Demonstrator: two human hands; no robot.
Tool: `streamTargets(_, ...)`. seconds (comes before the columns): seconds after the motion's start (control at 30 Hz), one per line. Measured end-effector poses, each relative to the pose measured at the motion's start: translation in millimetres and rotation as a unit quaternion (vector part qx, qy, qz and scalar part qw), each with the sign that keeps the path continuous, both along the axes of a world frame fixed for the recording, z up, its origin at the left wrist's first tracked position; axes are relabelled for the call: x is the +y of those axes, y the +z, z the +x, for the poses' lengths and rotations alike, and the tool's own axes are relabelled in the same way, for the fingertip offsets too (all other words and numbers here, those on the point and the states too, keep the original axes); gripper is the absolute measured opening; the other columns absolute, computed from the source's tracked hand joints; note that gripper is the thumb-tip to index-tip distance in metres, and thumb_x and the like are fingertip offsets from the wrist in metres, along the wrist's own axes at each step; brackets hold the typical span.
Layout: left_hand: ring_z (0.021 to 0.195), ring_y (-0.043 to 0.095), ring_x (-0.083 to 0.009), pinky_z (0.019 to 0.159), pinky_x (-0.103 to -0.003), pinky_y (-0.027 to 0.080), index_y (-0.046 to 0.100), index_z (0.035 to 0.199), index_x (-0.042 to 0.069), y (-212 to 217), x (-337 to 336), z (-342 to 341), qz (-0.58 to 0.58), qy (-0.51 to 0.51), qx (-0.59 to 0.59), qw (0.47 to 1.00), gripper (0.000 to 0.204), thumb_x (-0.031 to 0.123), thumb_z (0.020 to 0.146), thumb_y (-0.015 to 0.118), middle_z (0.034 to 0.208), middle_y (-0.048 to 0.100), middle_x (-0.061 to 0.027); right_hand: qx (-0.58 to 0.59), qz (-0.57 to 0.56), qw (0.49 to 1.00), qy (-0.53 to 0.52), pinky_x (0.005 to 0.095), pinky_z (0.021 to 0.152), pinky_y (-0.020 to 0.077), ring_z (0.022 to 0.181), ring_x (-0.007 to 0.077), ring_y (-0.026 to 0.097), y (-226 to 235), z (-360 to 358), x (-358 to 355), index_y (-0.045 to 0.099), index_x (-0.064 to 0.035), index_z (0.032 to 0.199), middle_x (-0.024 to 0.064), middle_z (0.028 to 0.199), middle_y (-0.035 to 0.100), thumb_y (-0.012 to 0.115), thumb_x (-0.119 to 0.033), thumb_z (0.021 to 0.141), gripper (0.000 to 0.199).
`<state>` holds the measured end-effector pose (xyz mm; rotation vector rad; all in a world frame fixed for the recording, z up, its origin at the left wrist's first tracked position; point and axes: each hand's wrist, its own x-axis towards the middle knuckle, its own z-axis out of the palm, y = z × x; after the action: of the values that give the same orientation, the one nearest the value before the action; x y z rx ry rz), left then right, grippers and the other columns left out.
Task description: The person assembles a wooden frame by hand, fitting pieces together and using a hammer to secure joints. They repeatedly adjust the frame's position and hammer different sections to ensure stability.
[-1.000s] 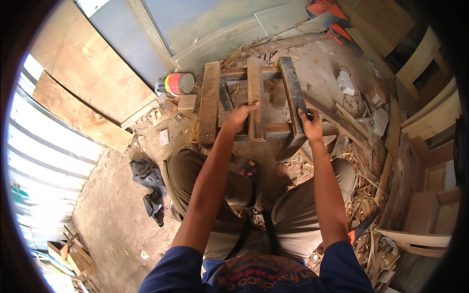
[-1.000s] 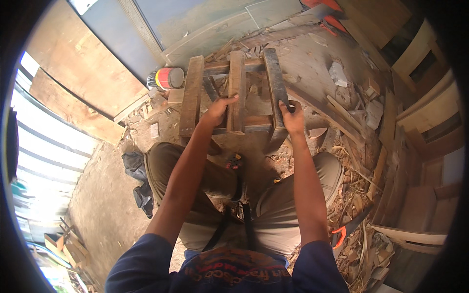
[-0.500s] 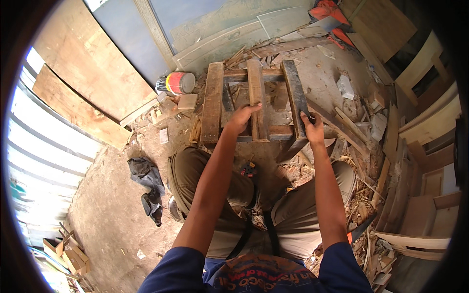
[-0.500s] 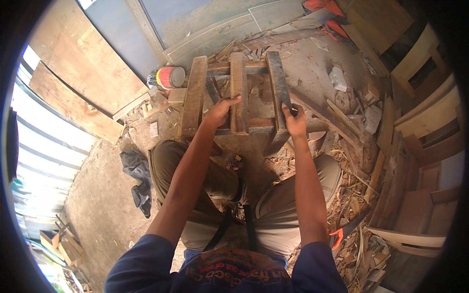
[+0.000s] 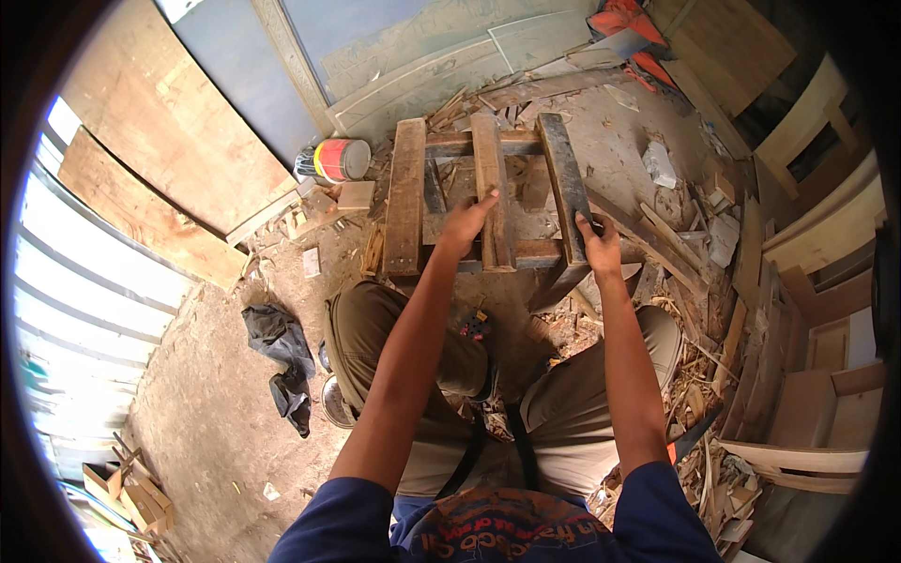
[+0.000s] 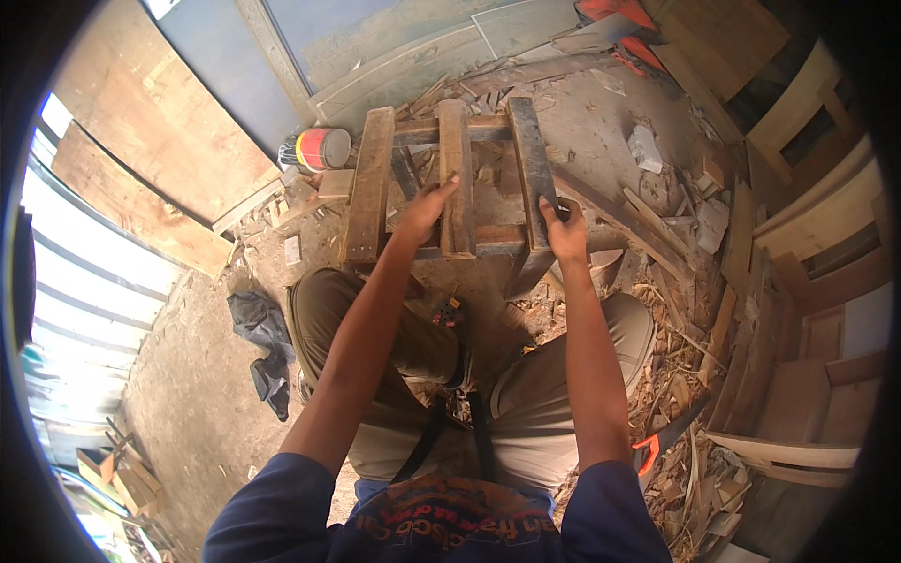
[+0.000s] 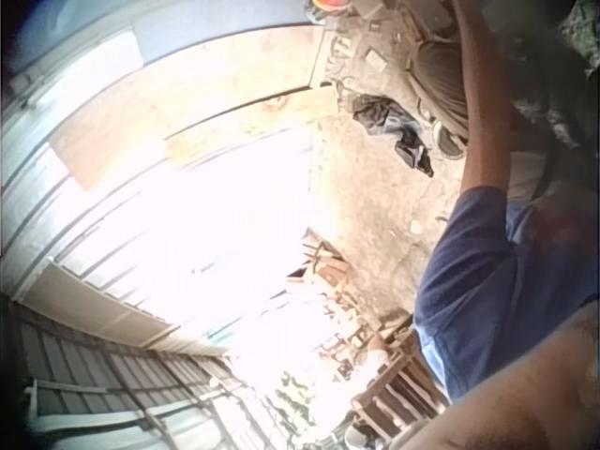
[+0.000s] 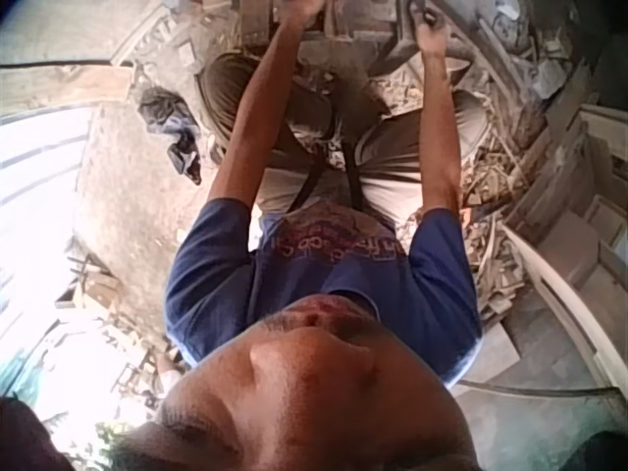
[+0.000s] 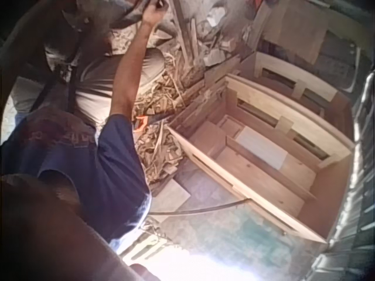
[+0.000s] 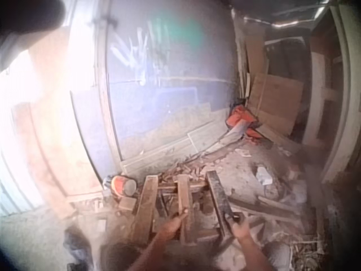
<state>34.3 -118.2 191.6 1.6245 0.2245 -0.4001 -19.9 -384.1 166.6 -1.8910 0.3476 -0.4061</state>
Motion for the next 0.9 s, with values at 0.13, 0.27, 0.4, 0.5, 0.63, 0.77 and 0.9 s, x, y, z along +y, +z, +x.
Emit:
streamTargets(0.13,0.135,0.044,-0.037,0.111,-0.046,0.034,0.038,0.146,-0.01,-4,0,3,-0.01,0.022,-0.019,1.0,0.093,0.058,0.088,0.066,0.147,0.043,-0.0276,-0.021,-0.003,1.0,0.0,0.0339,0.081,0.051,0.089,0.0222,0.066,2,0,-1,0.062,0.008,0.115,0.0184,0.097,0.07,0.076,-0.042,0.086,0.059)
streamTargets(0.27,0.126,0.052,-0.0366,0.105,-0.046,0.038,0.048,0.139,-0.008,-18,12,12,-0.071,0.064,-0.028,0.995,0.078,0.052,0.091,0.063,0.139,0.052,-0.0243,-0.016,0.011,1.0,0.004,0.0338,0.079,0.0511,0.085,0.0217,0.065,0,3,4,0.063,0.0073,0.113,0.0175,0.095,0.071,0.076,-0.042,0.086,0.057)
streamTargets(0.4,0.127,0.051,-0.0379,0.106,-0.046,0.038,0.047,0.141,-0.007,-28,15,14,-0.036,0.11,-0.033,0.993,0.076,0.049,0.092,0.062,0.141,0.052,-0.0238,-0.005,0.005,1.0,-0.005,0.0365,0.079,0.0512,0.086,0.0255,0.065,-3,6,-2,0.062,0.0055,0.113,0.0184,0.096,0.07,0.077,-0.039,0.085,0.054)
streamTargets(0.5,0.13,0.049,-0.0386,0.108,-0.047,0.037,0.046,0.142,-0.006,-34,38,24,-0.028,0.089,0.001,0.996,0.074,0.048,0.094,0.06,0.143,0.049,-0.0239,-0.044,-0.28,0.947,-0.152,0.0434,0.085,0.0504,0.096,0.0337,0.064,4,1,12,0.058,0.0043,0.117,0.0235,0.106,0.064,0.073,-0.035,0.088,0.051)
streamTargets(0.63,0.135,0.043,-0.0391,0.111,-0.048,0.034,0.043,0.144,-0.006,-20,38,10,-0.001,0.083,0.031,0.996,0.071,0.045,0.097,0.056,0.149,0.043,-0.0245,-0.23,-0.406,0.876,-0.125,0.0522,0.092,0.0475,0.109,0.0436,0.057,58,-14,57,0.052,0.0015,0.123,0.0279,0.117,0.056,0.064,-0.031,0.094,0.046)
streamTargets(0.77,0.139,0.039,-0.0399,0.113,-0.049,0.032,0.037,0.148,-0.007,-22,52,20,-0.039,0.076,0.038,0.996,0.071,0.042,0.099,0.052,0.153,0.037,-0.0254,-0.186,-0.194,0.947,0.179,0.0448,0.09,0.0511,0.106,0.0409,0.065,51,-15,118,0.052,0.0031,0.127,0.029,0.114,0.063,0.065,-0.036,0.094,0.053)
streamTargets(0.9,0.131,0.043,-0.036,0.108,-0.046,0.035,0.042,0.143,-0.006,-9,64,23,0.008,0.001,0.035,0.999,0.065,0.043,0.1,0.049,0.144,0.044,-0.0243,-0.051,-0.155,0.958,0.237,0.0444,0.089,0.0518,0.108,0.0409,0.065,19,-13,168,0.04,0.0028,0.139,0.0292,0.116,0.064,0.063,-0.038,0.096,0.064)
